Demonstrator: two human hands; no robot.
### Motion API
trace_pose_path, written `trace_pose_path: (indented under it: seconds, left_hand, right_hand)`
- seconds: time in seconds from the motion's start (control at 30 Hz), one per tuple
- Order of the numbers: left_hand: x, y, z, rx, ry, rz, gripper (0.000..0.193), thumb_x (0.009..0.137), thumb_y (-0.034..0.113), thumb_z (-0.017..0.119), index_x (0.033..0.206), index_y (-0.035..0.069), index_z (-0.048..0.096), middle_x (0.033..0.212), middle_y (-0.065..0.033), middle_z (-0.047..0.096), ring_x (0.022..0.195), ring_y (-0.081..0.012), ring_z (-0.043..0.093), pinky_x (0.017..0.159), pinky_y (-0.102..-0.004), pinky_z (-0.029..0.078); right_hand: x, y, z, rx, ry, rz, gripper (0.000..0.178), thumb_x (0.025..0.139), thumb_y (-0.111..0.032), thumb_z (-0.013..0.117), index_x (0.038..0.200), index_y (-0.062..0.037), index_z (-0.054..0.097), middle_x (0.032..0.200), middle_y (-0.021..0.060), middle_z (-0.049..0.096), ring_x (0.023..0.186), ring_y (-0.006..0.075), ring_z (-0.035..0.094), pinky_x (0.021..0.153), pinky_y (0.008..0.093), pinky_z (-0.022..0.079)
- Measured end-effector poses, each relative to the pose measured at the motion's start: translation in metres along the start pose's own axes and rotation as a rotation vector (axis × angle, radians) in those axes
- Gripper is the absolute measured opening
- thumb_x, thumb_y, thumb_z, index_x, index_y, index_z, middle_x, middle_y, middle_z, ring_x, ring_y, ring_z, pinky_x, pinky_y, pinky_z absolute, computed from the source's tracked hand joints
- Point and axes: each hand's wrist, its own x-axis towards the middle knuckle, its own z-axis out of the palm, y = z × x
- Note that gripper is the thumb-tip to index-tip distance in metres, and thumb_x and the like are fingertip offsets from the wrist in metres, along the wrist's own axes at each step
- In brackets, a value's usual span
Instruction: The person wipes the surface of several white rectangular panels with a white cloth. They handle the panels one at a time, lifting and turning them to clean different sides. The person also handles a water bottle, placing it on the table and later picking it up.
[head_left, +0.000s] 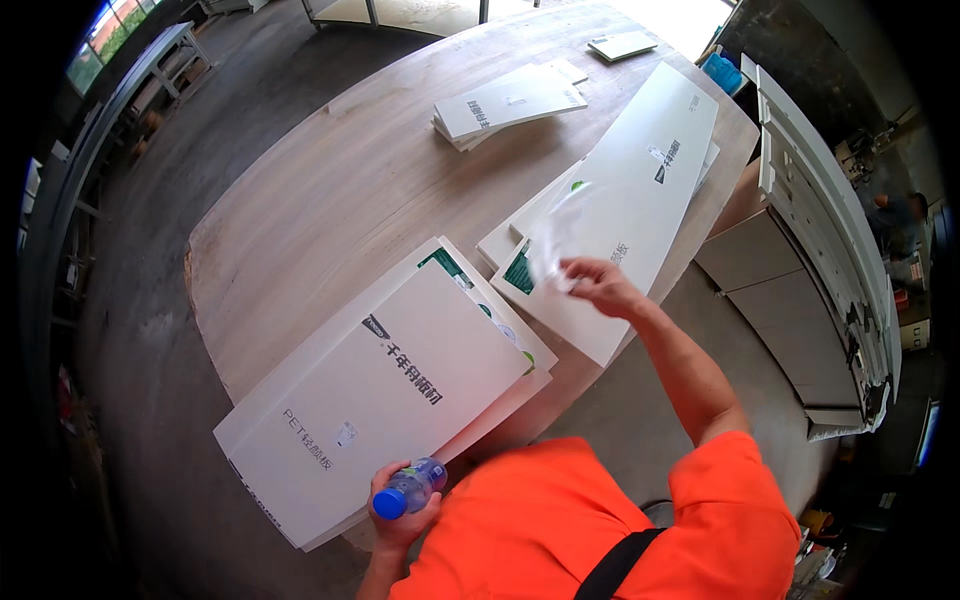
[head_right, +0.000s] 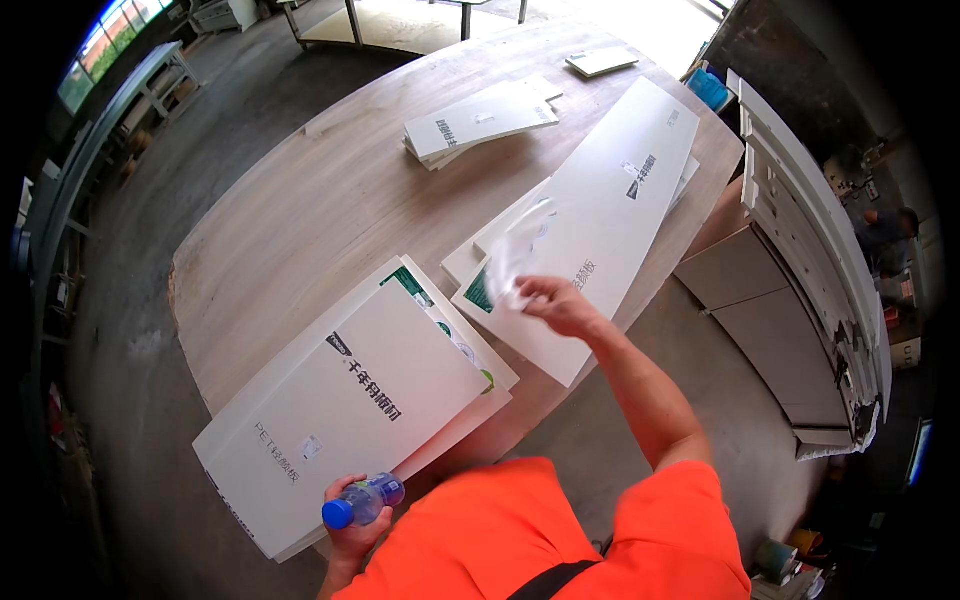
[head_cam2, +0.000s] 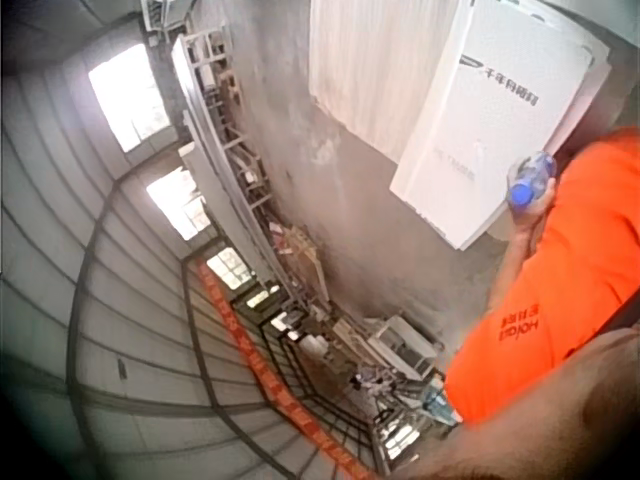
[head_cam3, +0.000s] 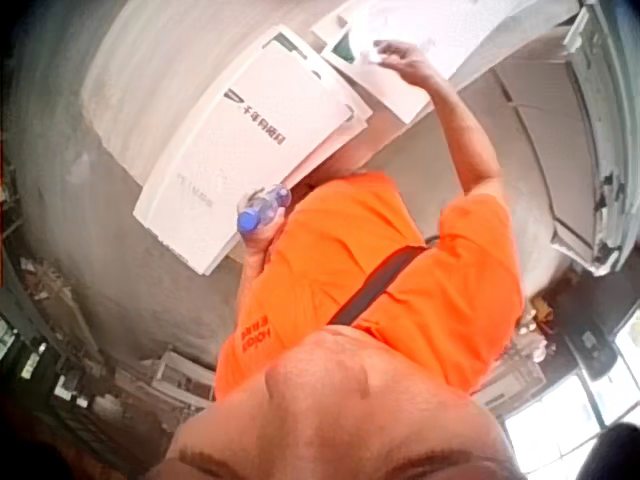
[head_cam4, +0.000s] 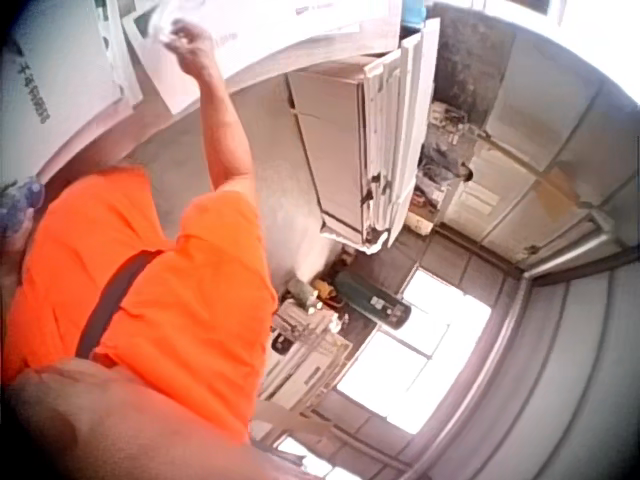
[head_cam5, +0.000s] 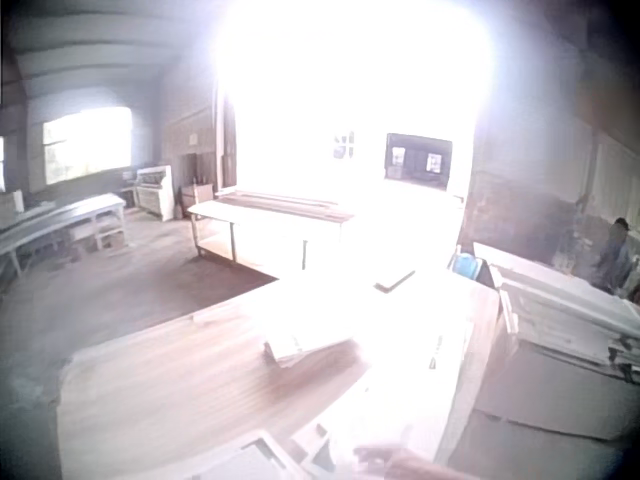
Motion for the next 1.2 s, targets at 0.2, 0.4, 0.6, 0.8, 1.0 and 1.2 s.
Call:
trace_pose_path:
  seconds: [0.2,0.4,0.6,0.8,1.0,1.2]
  left_hand:
    - [-0.063,-0.02,-0.012,-0.06,0.139,-0.202,0.071,0.066,0.011,0.089,0.128,0.003,0.055,0.119,-0.0116,0.064,0.112,-0.0241,0.062,0.099,-0.0394,0.05]
    - [-0.106,-0.048,-0.036,-0.107,0.231,-0.179,0.07,0.068,0.011,0.088,0.129,0.004,0.055,0.121,-0.0106,0.065,0.11,-0.0226,0.063,0.097,-0.0385,0.051]
    - [-0.147,-0.121,-0.052,-0.07,0.165,-0.067,0.071,0.066,0.013,0.09,0.129,0.006,0.057,0.121,-0.0103,0.065,0.11,-0.0251,0.065,0.097,-0.0382,0.052]
    - [-0.166,-0.193,-0.042,0.023,0.193,0.123,0.071,0.066,0.013,0.091,0.128,0.005,0.057,0.121,-0.0159,0.064,0.111,-0.0359,0.064,0.097,-0.0431,0.053]
    - [-0.18,-0.227,-0.036,0.019,0.269,0.127,0.079,0.064,0.017,0.094,0.131,0.004,0.054,0.121,-0.0179,0.062,0.111,-0.0383,0.062,0.097,-0.0449,0.052]
    - [-0.201,-0.233,-0.023,-0.017,0.376,-0.102,0.089,0.064,0.021,0.095,0.139,0.003,0.05,0.131,-0.0202,0.06,0.122,-0.0389,0.058,0.106,-0.0459,0.047]
  right_hand:
    - [-0.081,-0.071,0.258,0.298,-0.895,0.237,0.014,0.094,-0.012,0.071,0.101,-0.0013,0.065,0.101,0.0034,0.068,0.092,0.0093,0.06,0.081,0.026,0.048]
    - [-0.116,-0.057,0.213,0.553,-0.197,0.145,0.009,0.09,0.003,0.058,0.096,0.0001,0.064,0.118,0.0207,0.072,0.101,0.0213,0.07,0.09,0.0334,0.055]
    - [-0.165,-0.067,0.205,0.596,0.275,-0.179,0.017,0.093,-0.002,0.05,0.106,-0.0015,0.061,0.095,0.0045,0.067,0.082,0.0099,0.064,0.074,0.0258,0.052]
    - [-0.24,-0.028,0.297,0.376,0.216,0.147,0.025,0.098,-0.014,0.067,0.117,0.0004,0.063,0.104,0.0088,0.071,0.089,0.0129,0.068,0.077,0.0277,0.056]
    - [-0.259,0.007,0.34,0.794,0.234,0.583,0.049,0.102,-0.04,0.065,0.127,0.002,0.061,0.114,0.011,0.072,0.1,0.0223,0.07,0.09,0.0408,0.057]
    - [-0.267,-0.01,0.328,0.799,-0.001,0.564,0.038,0.104,-0.032,0.061,0.125,0.0001,0.064,0.113,0.0111,0.072,0.1,0.0222,0.07,0.091,0.0401,0.057]
